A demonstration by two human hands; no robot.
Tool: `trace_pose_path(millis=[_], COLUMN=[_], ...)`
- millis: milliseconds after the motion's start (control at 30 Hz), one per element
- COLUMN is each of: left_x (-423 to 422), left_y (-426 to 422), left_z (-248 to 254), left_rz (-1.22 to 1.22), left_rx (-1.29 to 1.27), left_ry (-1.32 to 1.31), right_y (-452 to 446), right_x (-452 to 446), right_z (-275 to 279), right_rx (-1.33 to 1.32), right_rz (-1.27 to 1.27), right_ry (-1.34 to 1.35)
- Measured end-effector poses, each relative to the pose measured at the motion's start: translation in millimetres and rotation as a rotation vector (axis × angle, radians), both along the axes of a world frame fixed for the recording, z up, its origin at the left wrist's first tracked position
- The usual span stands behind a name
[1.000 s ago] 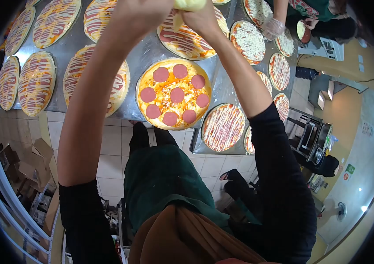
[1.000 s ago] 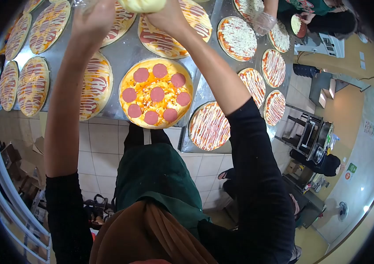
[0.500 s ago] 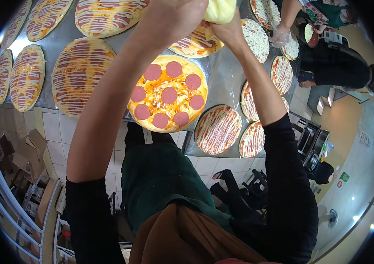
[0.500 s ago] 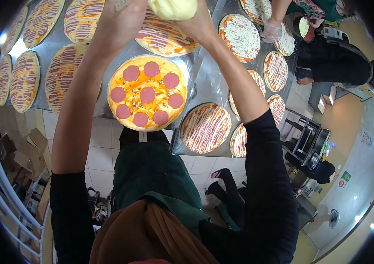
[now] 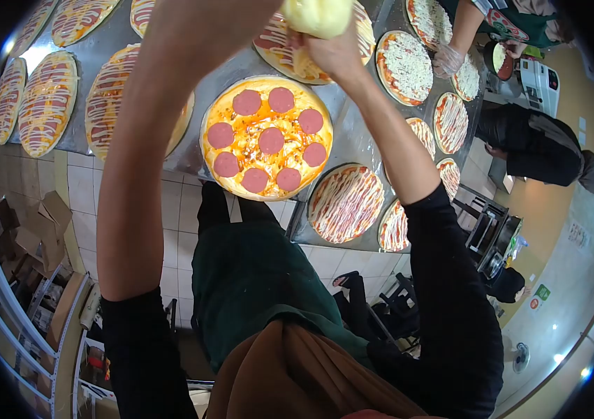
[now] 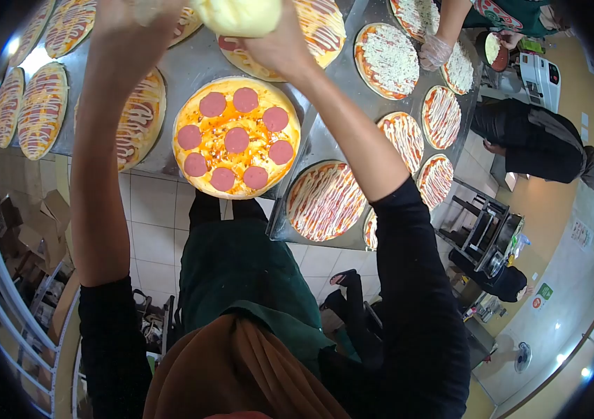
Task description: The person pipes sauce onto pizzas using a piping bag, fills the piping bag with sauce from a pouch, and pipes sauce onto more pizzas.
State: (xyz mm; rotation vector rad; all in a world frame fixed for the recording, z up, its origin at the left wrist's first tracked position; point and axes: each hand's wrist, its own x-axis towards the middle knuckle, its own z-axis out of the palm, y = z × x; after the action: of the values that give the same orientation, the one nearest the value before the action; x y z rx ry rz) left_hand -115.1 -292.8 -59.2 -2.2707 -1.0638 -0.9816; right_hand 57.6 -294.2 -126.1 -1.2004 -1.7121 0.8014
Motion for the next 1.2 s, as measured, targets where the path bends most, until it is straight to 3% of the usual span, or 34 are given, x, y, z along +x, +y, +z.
trace_pose_path(millis=[67,167,233,333,433,500,567,633,667,733,767,833,967,1033,1067,1100,1133,1167,1200], left_x=[-6.4,-1.4,11.6,19.8,11.2,-4.5,-21.8,-11.8,0.6,15.6,20.1,21.8,-9.5,-37.9,-52.9,-50.3,-47.6,-44.9,-28.4], left_y=[0.9,-12.3,-11.2,-22.0,-12.3,-8.2,-15.2,-20.3,-15.8,-19.8,-27.9,-30.3,3.7,-4.8,-19.5,-15.8,-12.2,-8.8,-12.2], left_z=[-9.0,-8.4,-13.4,2.5,-16.9,-34.0,-10.7,-2.8,-12.6,-13.8,-7.7,-12.6,-23.3,-25.0,-22.9,-29.2,-35.5,-41.9,-34.2], left_rz=[0.086,0.107,-0.128,-0.269,-0.424,-0.334,-0.02,-0.114,-0.289,-0.497,-0.531,-0.558,-0.442,-0.207,-0.027,-0.048,-0.069,-0.09,-0.214], left_rx=[0.088,-0.07,-0.375,-0.631,-0.484,-0.3,-0.132,-0.177,-0.265,-0.517,-0.687,-0.668,0.074,0.07,-0.113,-0.09,-0.066,-0.043,-0.24], left_ry=[0.118,0.253,-0.079,-0.452,-0.707,-0.56,-0.121,-0.207,-0.476,-0.774,-0.799,-0.803,-0.466,-0.319,-0.211,-0.224,-0.236,-0.248,-0.439], right_y=[-0.5,-13.5,-23.8,-25.1,-15.2,-6.0,-1.4,-9.8,-15.0,-20.7,-22.6,-25.1,-12.7,-9.7,-9.4,-10.1,-8.2,-9.6,-14.1], right_x=[-5.7,-2.9,17.0,30.4,9.7,-18.0,-37.9,-28.9,-13.3,19.3,31.3,35.9,-13.1,-49.6,-60.2,-64.4,-63.0,-46.0,-12.7], right_z=[-8.6,-8.6,-11.0,-23.6,-23.1,-17.4,-11.1,-13.6,-14.1,-16.8,-18.0,-15.4,-15.4,-1.6,3.7,10.4,1.8,-13.8,-31.8], right_rx=[0.008,-0.109,-0.208,-0.126,-0.146,-0.166,-0.188,-0.065,-0.084,-0.111,-0.119,-0.134,-0.054,-0.132,-0.204,-0.278,-0.19,-0.09,0.01], right_rz=[0.051,0.03,-0.006,0.033,0.081,0.107,0.11,0.087,0.091,0.084,0.079,0.074,0.17,0.21,0.217,0.214,0.241,0.245,0.249], right_ry=[0.046,0.068,-0.065,-0.048,0.036,0.137,0.254,0.113,-0.006,-0.143,-0.174,-0.193,-0.142,0.017,0.073,0.094,0.059,-0.18,-0.421])
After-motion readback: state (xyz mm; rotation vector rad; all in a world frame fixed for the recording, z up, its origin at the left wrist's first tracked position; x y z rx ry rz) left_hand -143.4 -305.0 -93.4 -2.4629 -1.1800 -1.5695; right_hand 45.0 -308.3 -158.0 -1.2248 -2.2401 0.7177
